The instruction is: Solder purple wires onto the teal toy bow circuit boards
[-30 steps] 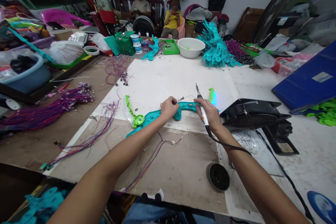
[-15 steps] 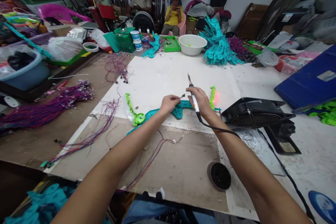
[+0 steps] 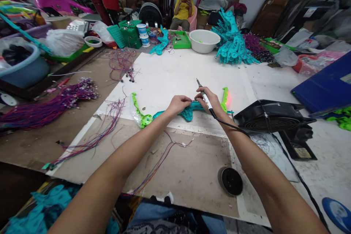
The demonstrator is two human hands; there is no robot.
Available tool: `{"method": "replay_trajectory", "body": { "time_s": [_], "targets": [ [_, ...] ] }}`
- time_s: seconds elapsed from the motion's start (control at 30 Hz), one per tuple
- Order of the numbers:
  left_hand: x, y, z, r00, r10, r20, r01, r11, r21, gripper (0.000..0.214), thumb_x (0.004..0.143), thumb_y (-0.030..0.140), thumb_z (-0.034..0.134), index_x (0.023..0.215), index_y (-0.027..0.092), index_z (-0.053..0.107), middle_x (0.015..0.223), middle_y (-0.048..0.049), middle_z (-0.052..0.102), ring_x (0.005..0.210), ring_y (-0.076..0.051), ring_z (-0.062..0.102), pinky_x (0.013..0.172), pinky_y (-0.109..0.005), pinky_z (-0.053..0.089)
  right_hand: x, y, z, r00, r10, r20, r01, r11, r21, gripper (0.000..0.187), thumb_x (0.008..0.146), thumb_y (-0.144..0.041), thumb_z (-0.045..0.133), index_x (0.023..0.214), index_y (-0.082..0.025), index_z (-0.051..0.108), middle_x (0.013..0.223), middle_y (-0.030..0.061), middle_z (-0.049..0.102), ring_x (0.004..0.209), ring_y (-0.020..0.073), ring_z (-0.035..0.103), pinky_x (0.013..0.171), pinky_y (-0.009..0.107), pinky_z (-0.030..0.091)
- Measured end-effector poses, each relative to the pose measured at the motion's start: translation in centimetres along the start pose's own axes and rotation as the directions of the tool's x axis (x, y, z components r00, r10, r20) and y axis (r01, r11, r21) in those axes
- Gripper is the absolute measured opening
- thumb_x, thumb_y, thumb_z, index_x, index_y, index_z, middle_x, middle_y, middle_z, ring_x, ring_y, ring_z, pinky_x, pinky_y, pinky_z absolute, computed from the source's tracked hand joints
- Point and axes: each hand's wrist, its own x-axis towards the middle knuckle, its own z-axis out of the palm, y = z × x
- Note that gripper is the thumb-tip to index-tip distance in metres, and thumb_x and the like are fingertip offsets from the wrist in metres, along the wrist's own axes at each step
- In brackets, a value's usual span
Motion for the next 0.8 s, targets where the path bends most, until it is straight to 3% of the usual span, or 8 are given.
{"method": "replay_trajectory", "body": {
  "time_s": [0.13,0.2,0.37,0.47,0.57,0.7,0.8],
  "targets": [
    [-0.2,0.1,0.3,0.993,0.108,0.036,-0.113,0.983,0.147,0.005,0.067,0.014,0.068,0.070,0.015,0.072,0.059,0.0014,0.064,0.058,-0.010,0.052,0.059,-0.025,0.038,-0.2,-0.5,-0.7,0.999,0.048,0.026,-0.048,0.999,0.011,0.028,0.078,-0.026,0.051,0.105,-0.023,0.050,0.085,0.0033,0.070,0.069,0.0164,0.064,0.068,0.030,0.050],
    [-0.4,0.1,0.5,0.993,0.112,0.030,-0.115,0.983,0.146,0.005,0.069,0.015,0.067,0.070,0.015,0.071,0.057,0.0012,0.062,0.057,-0.010,0.052,0.059,-0.025,0.039,-0.3,-0.7,-1.0,0.999,0.049,-0.002,-0.049,0.999,-0.017,0.027,0.078,-0.026,0.052,0.105,-0.024,0.051,0.089,0.0046,0.070,0.071,0.0171,0.064,0.068,0.031,0.050],
    [-0.7,0.3,0.7,1.000,0.003,-0.008,-0.004,0.998,-0.065,0.005,0.071,0.018,0.066,0.069,0.015,0.069,0.058,-0.0006,0.065,0.060,-0.012,0.057,0.062,-0.025,0.042,-1.1,-1.3,-1.2,0.991,0.085,-0.103,-0.100,0.984,-0.146,0.026,0.080,-0.026,0.054,0.105,-0.024,0.054,0.076,-0.0002,0.066,0.061,0.0149,0.060,0.063,0.029,0.047],
    [-0.6,0.3,0.4,0.998,-0.067,0.017,0.069,0.983,-0.170,0.003,0.069,0.018,0.068,0.068,0.014,0.069,0.059,-0.0021,0.067,0.061,-0.012,0.058,0.064,-0.026,0.043,-1.6,-1.3,-1.2,0.991,0.100,-0.089,-0.120,0.956,-0.268,0.022,0.080,-0.026,0.053,0.102,-0.025,0.056,0.067,-0.0022,0.061,0.059,0.0155,0.058,0.061,0.029,0.045],
    [-0.4,0.3,0.0,0.991,-0.108,0.078,0.122,0.972,-0.203,0.003,0.070,0.017,0.069,0.070,0.015,0.069,0.061,-0.0027,0.068,0.062,-0.013,0.059,0.067,-0.027,0.044,-1.7,-1.1,-1.1,0.997,0.058,-0.050,-0.072,0.931,-0.357,0.023,0.079,-0.021,0.052,0.101,-0.024,0.055,0.072,-0.0004,0.065,0.066,0.0190,0.061,0.068,0.033,0.046],
    [-0.1,0.5,-0.6,0.976,-0.128,0.175,0.166,0.961,-0.222,0.002,0.069,0.014,0.069,0.071,0.014,0.068,0.063,-0.0030,0.068,0.063,-0.012,0.060,0.071,-0.028,0.044,-1.4,-1.1,-0.6,0.999,-0.020,-0.034,0.014,0.984,-0.177,0.026,0.078,-0.022,0.053,0.104,-0.023,0.052,0.099,0.0060,0.069,0.092,0.0231,0.065,0.082,0.038,0.049],
    [0.1,0.6,-0.9,0.965,-0.148,0.215,0.197,0.954,-0.226,0.002,0.069,0.013,0.069,0.069,0.013,0.067,0.063,-0.0025,0.067,0.061,-0.011,0.058,0.069,-0.027,0.042,-1.2,-1.2,-0.1,1.000,-0.002,-0.015,0.002,1.000,-0.015,0.027,0.080,-0.025,0.054,0.106,-0.025,0.050,0.099,0.0056,0.068,0.091,0.0210,0.066,0.081,0.035,0.051]
  ]
}}
